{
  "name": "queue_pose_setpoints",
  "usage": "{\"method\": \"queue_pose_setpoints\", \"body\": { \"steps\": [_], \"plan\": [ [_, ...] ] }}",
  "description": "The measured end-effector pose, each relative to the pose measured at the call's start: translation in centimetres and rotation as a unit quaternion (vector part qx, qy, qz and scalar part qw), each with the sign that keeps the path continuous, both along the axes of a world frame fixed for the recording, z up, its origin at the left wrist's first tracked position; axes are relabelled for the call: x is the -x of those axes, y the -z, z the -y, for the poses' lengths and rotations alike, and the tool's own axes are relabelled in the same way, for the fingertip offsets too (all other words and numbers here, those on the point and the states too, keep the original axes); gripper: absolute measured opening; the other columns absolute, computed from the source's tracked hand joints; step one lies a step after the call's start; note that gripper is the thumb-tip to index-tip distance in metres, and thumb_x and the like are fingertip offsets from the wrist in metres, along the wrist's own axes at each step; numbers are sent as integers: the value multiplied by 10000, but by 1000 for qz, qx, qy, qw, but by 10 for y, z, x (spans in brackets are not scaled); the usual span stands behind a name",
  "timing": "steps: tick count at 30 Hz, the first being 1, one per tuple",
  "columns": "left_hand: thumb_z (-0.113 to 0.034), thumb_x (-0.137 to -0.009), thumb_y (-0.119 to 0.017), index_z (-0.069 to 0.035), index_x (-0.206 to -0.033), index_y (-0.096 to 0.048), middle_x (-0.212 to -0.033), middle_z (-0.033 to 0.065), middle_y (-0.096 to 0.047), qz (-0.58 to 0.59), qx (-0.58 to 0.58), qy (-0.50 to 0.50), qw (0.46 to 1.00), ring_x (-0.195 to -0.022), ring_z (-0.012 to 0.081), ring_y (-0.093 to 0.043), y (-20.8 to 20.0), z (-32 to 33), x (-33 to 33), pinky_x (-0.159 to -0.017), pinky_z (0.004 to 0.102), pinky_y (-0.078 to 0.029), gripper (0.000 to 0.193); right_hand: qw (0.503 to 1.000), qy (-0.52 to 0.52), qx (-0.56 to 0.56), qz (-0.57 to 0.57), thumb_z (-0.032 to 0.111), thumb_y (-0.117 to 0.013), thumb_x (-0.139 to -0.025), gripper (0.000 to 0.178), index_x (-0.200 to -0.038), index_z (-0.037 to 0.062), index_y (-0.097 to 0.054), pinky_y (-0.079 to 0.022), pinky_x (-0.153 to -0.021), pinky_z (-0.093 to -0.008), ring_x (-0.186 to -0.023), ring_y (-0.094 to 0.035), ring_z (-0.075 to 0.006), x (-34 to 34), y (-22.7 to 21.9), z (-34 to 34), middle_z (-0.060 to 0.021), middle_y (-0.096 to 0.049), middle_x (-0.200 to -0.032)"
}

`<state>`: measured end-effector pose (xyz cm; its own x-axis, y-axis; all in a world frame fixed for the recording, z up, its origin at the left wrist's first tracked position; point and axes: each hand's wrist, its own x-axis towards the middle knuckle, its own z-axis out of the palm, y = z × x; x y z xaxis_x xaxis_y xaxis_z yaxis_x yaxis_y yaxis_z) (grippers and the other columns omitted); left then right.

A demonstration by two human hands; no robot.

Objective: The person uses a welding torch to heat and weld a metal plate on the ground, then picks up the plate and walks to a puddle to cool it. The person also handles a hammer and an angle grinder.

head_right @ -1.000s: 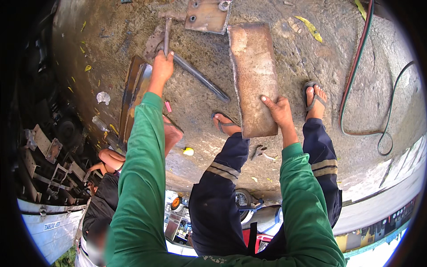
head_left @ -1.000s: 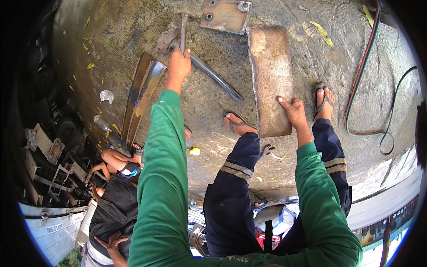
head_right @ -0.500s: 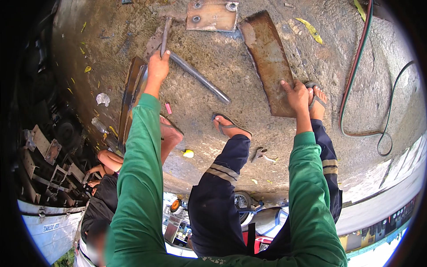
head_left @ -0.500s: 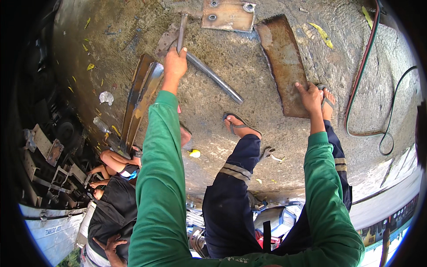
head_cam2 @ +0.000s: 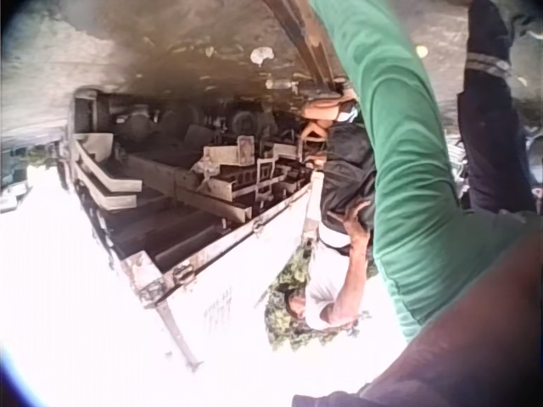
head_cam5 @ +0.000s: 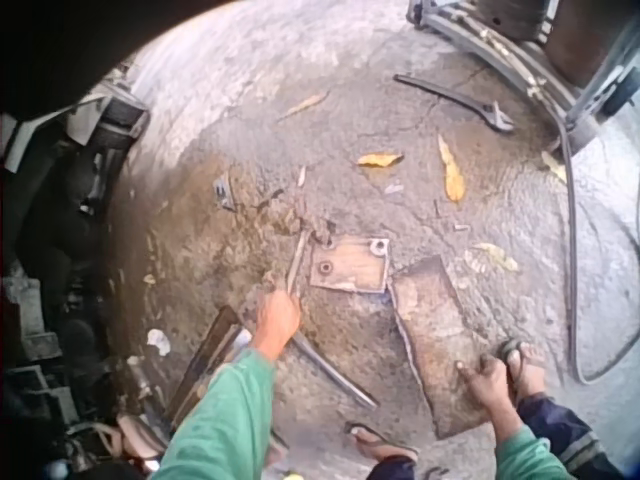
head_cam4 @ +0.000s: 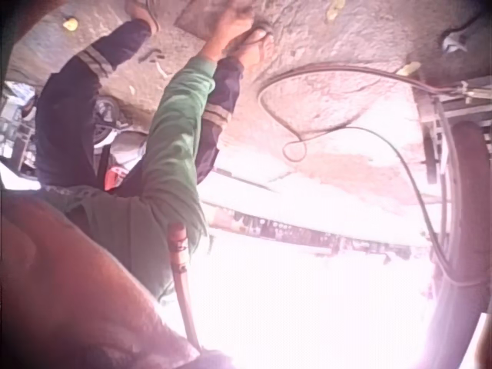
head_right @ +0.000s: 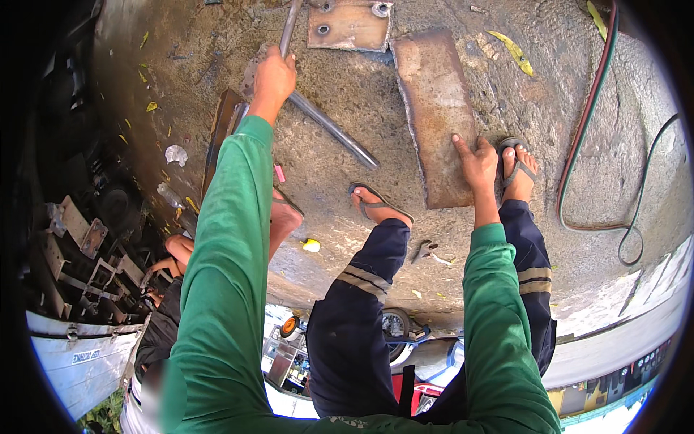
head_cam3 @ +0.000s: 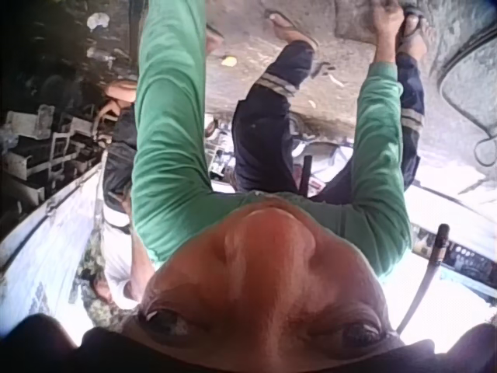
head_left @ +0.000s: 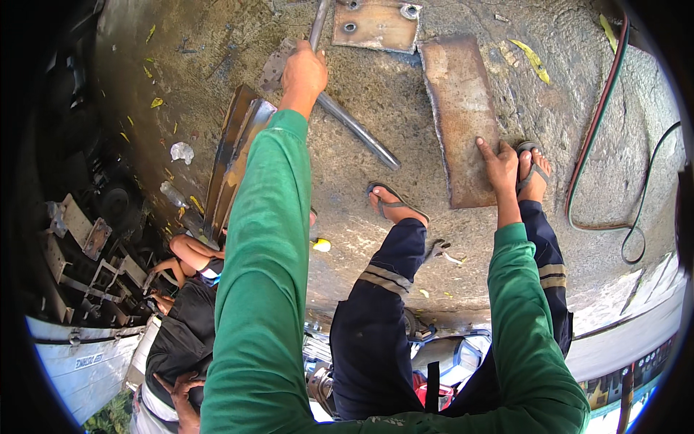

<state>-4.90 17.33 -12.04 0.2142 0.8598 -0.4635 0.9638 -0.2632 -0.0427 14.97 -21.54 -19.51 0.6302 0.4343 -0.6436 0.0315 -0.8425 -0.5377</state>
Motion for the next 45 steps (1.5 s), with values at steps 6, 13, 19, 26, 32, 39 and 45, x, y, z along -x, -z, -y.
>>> {"method": "queue_pose_setpoints", "body": {
  "steps": [6, 13, 19, 26, 32, 39, 45],
  "plan": [
    [-323, -997, -599, 21, -1180, -529, -1019, 347, -688, 7, 23, 2, 1000, -1001, 527, -662, -2, 20, 16, -900, 582, -517, 396, 999, -50, 4, 0, 501, -831, -804, 623, -793, -89, -631, -497, -646, -435, -636, -658, -289, -19, -3, -14, -218, -651, -667],
    [-320, -983, -618, 41, -1122, -572, -995, 350, -684, 66, 17, -15, 998, -995, 520, -661, 2, 21, 25, -894, 572, -516, 389, 996, -84, 27, -25, 598, -767, -812, 674, -972, -52, -684, -524, -767, -492, -821, -702, -430, -24, 15, -32, -268, -693, -793],
    [-308, -964, -642, 87, -1056, -617, -981, 356, -684, 86, -12, -50, 995, -990, 508, -667, -14, 13, 30, -888, 555, -519, 407, 994, -73, 73, -28, 658, -726, -813, 735, -1093, -22, -707, -516, -874, -500, -984, -689, -457, -2, 17, -42, -295, -715, -974],
    [-305, -959, -650, 95, -1024, -639, -887, 305, -708, 104, -85, -76, 988, -869, 439, -717, 15, 12, 41, -798, 520, -553, 405, 994, -46, 99, 16, 723, -677, -818, 772, -1073, -4, -725, -512, -895, -505, -1019, -684, -453, 1, 27, -43, -287, -719, -1021],
    [-367, -995, -638, 54, -1096, -637, -707, 125, -616, 60, 187, -161, 967, -594, 230, -601, -17, -33, 34, -554, 419, -484, 433, 984, -159, 76, 16, 700, -674, -836, 732, -1068, 8, -736, -527, -868, -501, -960, -702, -433, -26, 20, -53, -266, -727, -931],
    [-360, -1009, -624, 9, -1123, -602, -754, 80, -575, 79, 211, -117, 967, -559, 180, -532, -20, -11, 25, -497, 370, -444, 387, 985, -161, 45, -33, 594, -672, -875, 604, -1120, 45, -735, -523, -867, -501, -958, -691, -435, 20, 29, -79, -255, -717, -926],
    [-369, -996, -638, 42, -999, -624, -715, 118, -624, 232, 163, -218, 934, -519, 224, -554, -20, 42, 75, -520, 400, -455, 411, 987, -154, 6, -47, 524, -701, -885, 570, -965, -41, -714, -505, -732, -476, -754, -657, -451, 21, 41, -66, -289, -674, -801]
  ]
}}
